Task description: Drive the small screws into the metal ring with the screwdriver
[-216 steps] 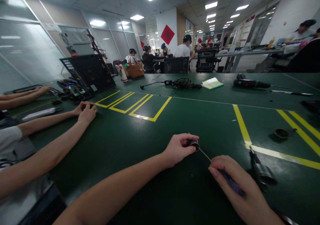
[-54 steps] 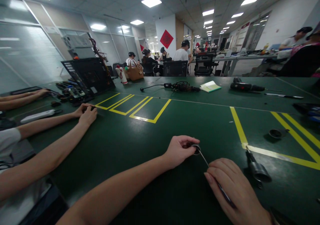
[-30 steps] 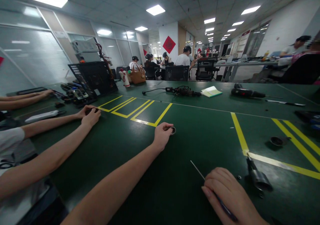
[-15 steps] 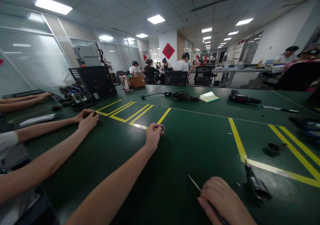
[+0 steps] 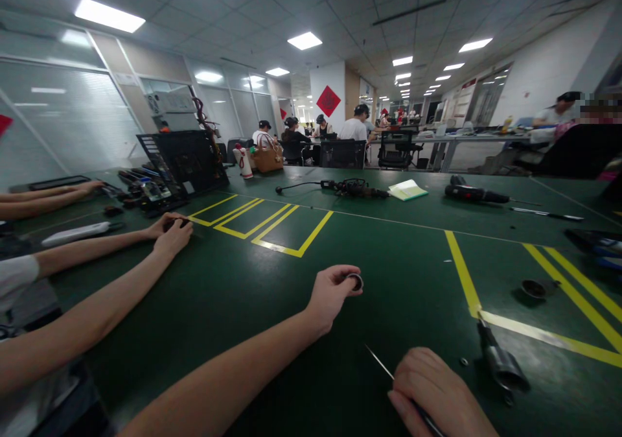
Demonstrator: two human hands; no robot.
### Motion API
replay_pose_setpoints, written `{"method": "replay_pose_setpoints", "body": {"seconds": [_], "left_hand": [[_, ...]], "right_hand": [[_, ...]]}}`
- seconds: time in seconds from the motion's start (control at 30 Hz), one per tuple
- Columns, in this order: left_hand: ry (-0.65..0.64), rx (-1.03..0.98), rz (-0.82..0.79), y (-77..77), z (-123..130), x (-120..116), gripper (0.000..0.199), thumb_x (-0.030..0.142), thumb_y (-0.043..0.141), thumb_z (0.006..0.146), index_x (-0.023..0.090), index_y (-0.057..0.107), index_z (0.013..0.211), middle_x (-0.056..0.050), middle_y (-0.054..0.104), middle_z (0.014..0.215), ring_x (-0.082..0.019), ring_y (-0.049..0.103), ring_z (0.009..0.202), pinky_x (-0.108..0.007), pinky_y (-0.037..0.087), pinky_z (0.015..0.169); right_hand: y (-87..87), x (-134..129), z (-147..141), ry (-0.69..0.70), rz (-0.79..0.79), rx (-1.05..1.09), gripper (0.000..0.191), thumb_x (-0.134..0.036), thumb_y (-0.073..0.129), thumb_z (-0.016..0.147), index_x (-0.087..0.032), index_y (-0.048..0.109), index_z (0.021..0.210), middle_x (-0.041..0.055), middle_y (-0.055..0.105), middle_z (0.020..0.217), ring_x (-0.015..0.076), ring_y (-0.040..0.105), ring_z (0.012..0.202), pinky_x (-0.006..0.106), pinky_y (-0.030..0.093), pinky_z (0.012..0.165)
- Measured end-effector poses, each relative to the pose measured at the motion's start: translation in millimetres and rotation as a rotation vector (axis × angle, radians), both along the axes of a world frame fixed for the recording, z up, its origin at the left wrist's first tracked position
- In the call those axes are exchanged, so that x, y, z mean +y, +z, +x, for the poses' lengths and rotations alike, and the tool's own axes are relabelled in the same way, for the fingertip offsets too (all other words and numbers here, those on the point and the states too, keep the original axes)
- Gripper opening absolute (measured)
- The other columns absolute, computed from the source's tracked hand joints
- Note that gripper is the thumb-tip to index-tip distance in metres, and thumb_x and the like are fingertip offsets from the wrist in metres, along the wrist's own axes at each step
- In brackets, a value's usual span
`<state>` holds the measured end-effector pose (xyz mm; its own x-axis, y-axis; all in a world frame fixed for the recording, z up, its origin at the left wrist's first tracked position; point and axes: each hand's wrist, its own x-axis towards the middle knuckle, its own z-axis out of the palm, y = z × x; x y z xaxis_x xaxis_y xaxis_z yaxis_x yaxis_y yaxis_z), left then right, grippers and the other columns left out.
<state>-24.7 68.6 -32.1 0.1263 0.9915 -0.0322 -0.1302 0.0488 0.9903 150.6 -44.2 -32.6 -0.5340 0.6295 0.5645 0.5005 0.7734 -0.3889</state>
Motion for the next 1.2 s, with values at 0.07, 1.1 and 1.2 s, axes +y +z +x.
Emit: {"method": "replay_pose_setpoints", "body": {"seconds": [0.07,1.1,1.2], "left_hand": [[-0.048,-0.021,-0.051,1.7,6,-11,0.018,0.004,0.060,0.078,0.012,0.070,0.091,-0.008,0.070,0.089,-0.018,0.067,0.084,-0.033,0.058,0.078],[-0.157,-0.006,-0.004,-7.3,5,-15,0.025,0.008,0.065,0.075,0.015,0.071,0.099,-0.009,0.071,0.098,-0.019,0.066,0.091,-0.037,0.053,0.087],[-0.137,-0.013,-0.003,-6.6,6,-15,0.026,0.007,0.067,0.073,0.014,0.071,0.098,-0.009,0.071,0.097,-0.019,0.067,0.089,-0.038,0.053,0.087]], "right_hand": [[-0.6,0,1,0.030,0.035,0.044,0.022,-0.015,0.045,0.091,-0.020,0.059,0.074,0.0029,0.066,0.063,0.0137,0.060,0.056,0.022,0.048,0.051],[-12.4,1,2,0.115,0.084,0.095,0.015,-0.010,0.049,0.086,-0.019,0.056,0.077,0.0021,0.064,0.063,0.0137,0.058,0.056,0.025,0.046,0.051],[-8.3,1,2,0.126,0.065,0.081,0.016,-0.007,0.049,0.085,-0.019,0.057,0.079,0.0026,0.065,0.064,0.0138,0.059,0.057,0.025,0.047,0.052]]}}
